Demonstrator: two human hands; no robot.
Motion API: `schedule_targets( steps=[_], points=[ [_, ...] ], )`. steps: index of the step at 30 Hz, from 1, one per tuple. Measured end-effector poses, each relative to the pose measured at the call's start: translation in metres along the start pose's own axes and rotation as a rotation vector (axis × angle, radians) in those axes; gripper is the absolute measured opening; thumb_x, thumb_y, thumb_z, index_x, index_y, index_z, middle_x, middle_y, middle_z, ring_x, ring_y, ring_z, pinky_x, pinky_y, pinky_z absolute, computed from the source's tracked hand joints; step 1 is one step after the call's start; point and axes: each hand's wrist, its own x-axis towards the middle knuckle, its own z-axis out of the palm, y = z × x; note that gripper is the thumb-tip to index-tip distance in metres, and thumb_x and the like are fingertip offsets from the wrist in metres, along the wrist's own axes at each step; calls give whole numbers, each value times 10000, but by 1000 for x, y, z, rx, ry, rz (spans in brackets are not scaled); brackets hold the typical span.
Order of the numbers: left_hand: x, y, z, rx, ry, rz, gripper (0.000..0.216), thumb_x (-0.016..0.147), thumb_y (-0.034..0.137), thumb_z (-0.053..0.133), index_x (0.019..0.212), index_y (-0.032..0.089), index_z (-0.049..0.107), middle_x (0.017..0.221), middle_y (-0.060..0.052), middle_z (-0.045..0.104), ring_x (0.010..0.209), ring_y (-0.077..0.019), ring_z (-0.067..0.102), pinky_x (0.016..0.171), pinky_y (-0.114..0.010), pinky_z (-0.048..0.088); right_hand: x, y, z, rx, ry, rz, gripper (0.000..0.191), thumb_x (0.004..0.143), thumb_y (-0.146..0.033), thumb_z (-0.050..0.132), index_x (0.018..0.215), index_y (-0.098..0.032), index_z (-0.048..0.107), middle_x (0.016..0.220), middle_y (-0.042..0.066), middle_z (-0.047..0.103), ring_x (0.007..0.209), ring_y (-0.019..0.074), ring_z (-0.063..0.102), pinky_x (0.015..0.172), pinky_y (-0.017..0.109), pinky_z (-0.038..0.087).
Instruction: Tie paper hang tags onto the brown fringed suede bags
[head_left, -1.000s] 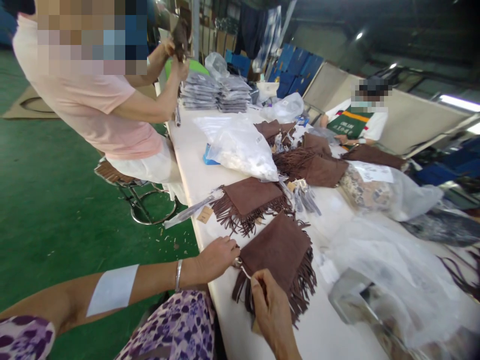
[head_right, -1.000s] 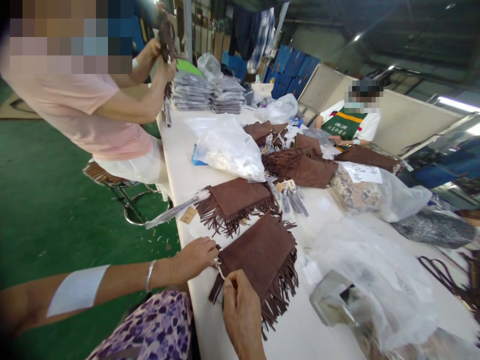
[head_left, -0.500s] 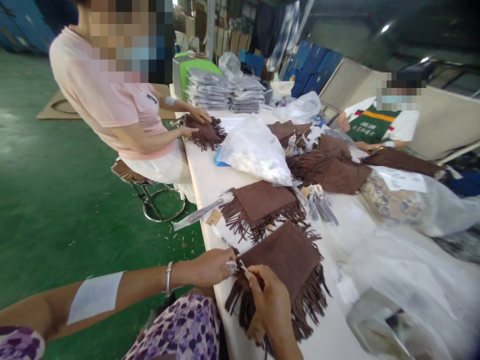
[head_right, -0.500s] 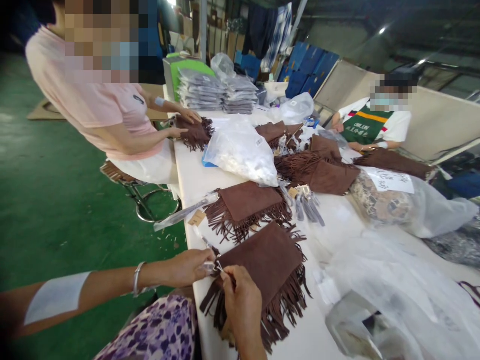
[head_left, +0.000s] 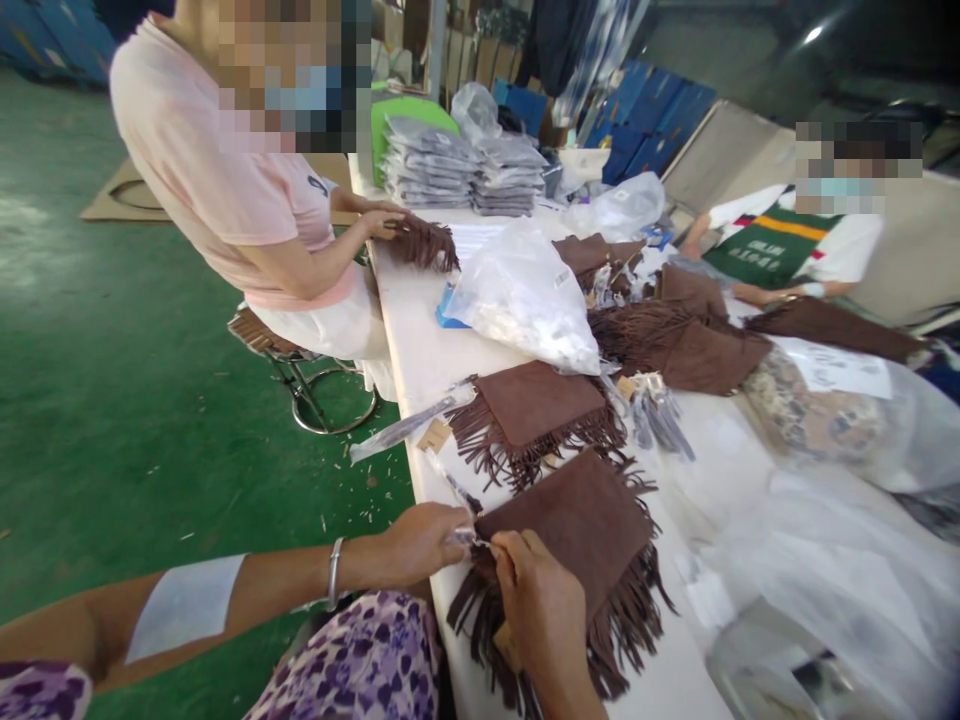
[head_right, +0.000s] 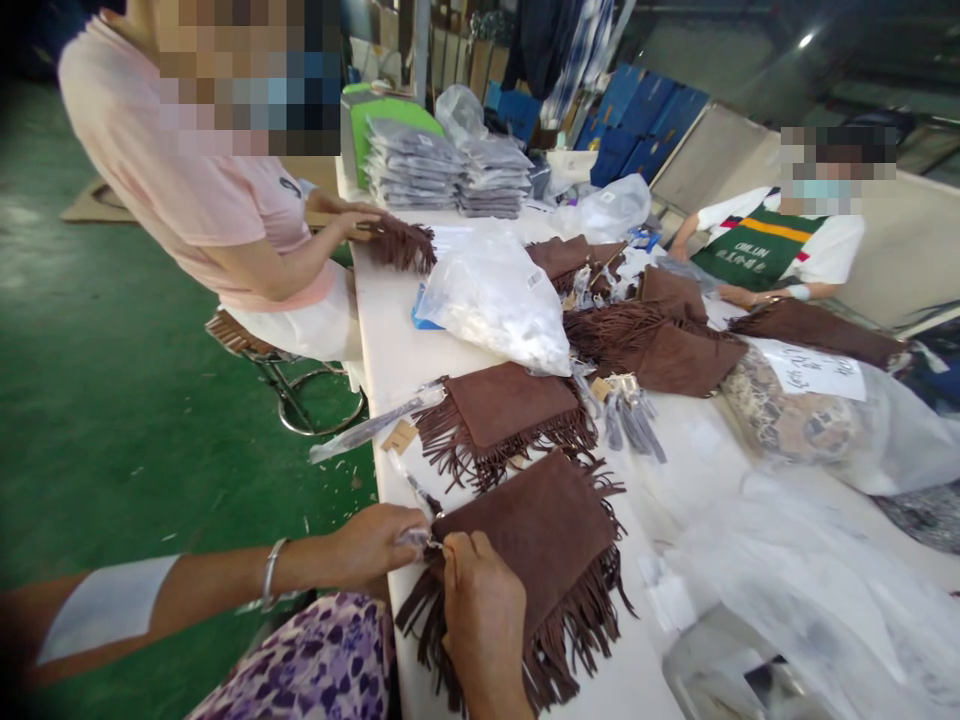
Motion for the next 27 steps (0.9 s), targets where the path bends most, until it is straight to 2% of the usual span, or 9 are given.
schedule_targets(
  steps=[4,8,14,21,24,27],
  points=[
    [-1,-1,1,4,11,23,117,818,285,588,915,232,630,873,26,673,815,-167,622,688,-211,406,6,-4,-3,-106,-15,-47,167,897,-103,509,833,-251,552,767,-18,578,629,144,553,560,292,266],
    [-1,0,2,1,14,37,104,818,265,594,910,231,625,876,23,676,813,-169,625,691,-213,407,9,-6,-8,-140,-61,-98,291,735,36,547,812,-243,512,797,-4,570,700,172,562,594,294,294],
    [-1,4,-3,-14,10,26,76,805,267,611,862,215,610,830,22,663,775,-162,613,658,-210,394,11,-4,-14,-185,-72,-159,357,648,61,551,818,-249,501,794,-5,558,700,187,561,591,302,308],
    [-2,7,-6,-29,15,29,65,819,266,588,846,209,604,786,28,644,728,-149,592,630,-205,378,20,-7,-15,-131,-87,-180,275,741,6,551,850,-246,546,810,1,582,705,178,576,595,290,330],
    [-3,9,-8,-49,8,22,66,823,266,582,828,204,605,757,29,630,705,-140,579,619,-200,373,21,-7,-9,-43,-103,-123,181,872,-78,493,847,-242,566,808,3,581,696,163,575,593,277,333],
    [-2,12,-12,-94,-7,23,125,858,288,538,812,197,610,753,25,628,712,-137,573,622,-195,371,18,-4,-1,112,-90,-41,188,946,-164,439,894,-241,603,838,3,581,689,136,574,612,248,356]
  ],
)
